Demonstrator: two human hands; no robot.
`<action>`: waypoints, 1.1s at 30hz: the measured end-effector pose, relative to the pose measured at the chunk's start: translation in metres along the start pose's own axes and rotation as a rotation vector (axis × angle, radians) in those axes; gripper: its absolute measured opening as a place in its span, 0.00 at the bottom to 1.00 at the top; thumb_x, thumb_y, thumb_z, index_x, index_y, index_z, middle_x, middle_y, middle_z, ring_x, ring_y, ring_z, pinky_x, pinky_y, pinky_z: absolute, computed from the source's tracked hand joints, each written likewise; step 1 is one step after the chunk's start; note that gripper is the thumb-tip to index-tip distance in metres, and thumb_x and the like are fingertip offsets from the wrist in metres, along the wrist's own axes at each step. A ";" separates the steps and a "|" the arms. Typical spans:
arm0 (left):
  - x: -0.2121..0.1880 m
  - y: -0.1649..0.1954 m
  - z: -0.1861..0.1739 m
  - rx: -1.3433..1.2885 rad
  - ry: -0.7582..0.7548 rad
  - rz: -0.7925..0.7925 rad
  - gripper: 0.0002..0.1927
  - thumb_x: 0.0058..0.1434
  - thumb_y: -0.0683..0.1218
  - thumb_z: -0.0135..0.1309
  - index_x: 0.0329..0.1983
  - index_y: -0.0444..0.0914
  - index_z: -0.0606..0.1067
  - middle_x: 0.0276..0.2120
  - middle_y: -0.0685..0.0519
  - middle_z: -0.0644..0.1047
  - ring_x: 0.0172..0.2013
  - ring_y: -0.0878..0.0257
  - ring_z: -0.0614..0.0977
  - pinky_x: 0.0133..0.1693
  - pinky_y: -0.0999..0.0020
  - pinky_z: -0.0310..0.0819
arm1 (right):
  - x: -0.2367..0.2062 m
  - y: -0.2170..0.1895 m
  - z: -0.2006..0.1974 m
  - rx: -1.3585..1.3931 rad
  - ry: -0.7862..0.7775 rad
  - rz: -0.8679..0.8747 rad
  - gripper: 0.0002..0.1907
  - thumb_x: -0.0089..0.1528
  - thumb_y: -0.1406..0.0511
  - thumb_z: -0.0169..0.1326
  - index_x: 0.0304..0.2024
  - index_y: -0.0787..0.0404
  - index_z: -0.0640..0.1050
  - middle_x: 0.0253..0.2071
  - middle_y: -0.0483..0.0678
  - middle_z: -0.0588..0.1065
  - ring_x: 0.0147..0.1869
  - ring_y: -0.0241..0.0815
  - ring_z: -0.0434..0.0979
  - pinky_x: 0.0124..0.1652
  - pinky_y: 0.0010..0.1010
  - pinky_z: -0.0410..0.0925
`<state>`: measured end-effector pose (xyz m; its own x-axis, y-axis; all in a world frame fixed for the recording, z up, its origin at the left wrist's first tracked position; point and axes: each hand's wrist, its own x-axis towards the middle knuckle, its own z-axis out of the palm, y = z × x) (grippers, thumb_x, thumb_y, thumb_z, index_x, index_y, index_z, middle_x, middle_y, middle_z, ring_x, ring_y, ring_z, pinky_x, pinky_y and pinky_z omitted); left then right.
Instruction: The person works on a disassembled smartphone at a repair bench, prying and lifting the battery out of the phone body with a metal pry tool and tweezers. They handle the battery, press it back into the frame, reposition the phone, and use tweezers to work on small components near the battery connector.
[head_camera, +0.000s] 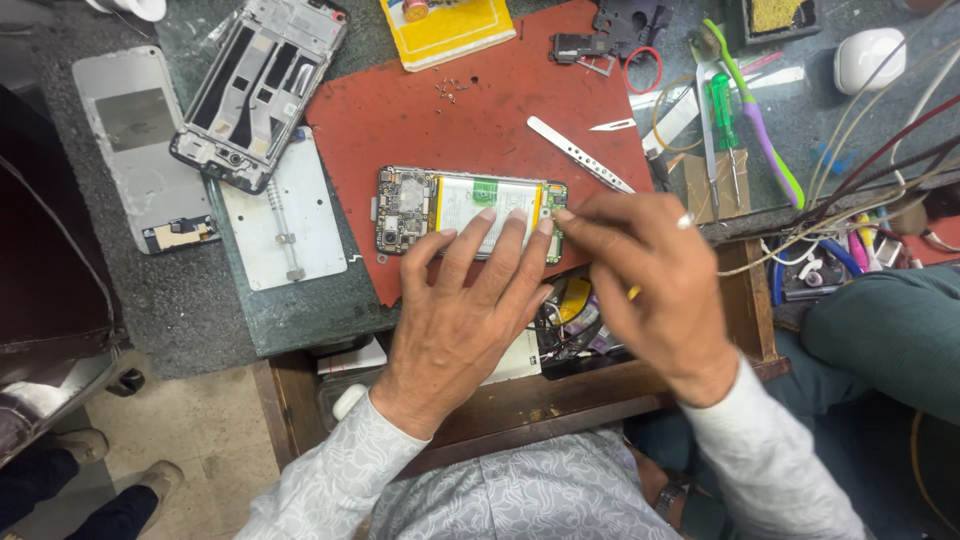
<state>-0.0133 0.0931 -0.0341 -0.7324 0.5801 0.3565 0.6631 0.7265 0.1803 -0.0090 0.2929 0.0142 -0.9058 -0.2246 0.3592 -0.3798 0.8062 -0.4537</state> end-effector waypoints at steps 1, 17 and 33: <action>0.000 0.001 0.000 0.002 0.000 -0.001 0.29 0.72 0.58 0.57 0.71 0.43 0.69 0.64 0.53 0.68 0.66 0.56 0.65 0.63 0.52 0.59 | 0.006 0.004 -0.007 0.048 0.009 0.015 0.20 0.56 0.79 0.55 0.50 0.62 0.80 0.48 0.53 0.76 0.49 0.52 0.78 0.47 0.39 0.72; -0.008 0.015 -0.004 -0.077 -0.013 -0.065 0.28 0.71 0.56 0.57 0.72 0.47 0.67 0.69 0.49 0.65 0.70 0.52 0.63 0.68 0.47 0.56 | 0.088 0.080 -0.002 -0.043 0.022 -0.102 0.09 0.62 0.76 0.64 0.42 0.68 0.77 0.42 0.53 0.77 0.44 0.53 0.77 0.44 0.40 0.67; -0.001 0.012 -0.022 -0.317 0.126 -0.154 0.27 0.67 0.51 0.64 0.64 0.37 0.71 0.61 0.49 0.71 0.63 0.54 0.72 0.65 0.51 0.63 | 0.041 0.042 -0.027 0.728 0.039 0.368 0.08 0.65 0.76 0.58 0.46 0.68 0.76 0.44 0.44 0.77 0.47 0.29 0.78 0.50 0.20 0.72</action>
<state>-0.0012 0.0937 -0.0124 -0.8158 0.4084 0.4095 0.5757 0.6405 0.5082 -0.0574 0.3319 0.0317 -0.9943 0.0153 0.1058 -0.0980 0.2635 -0.9597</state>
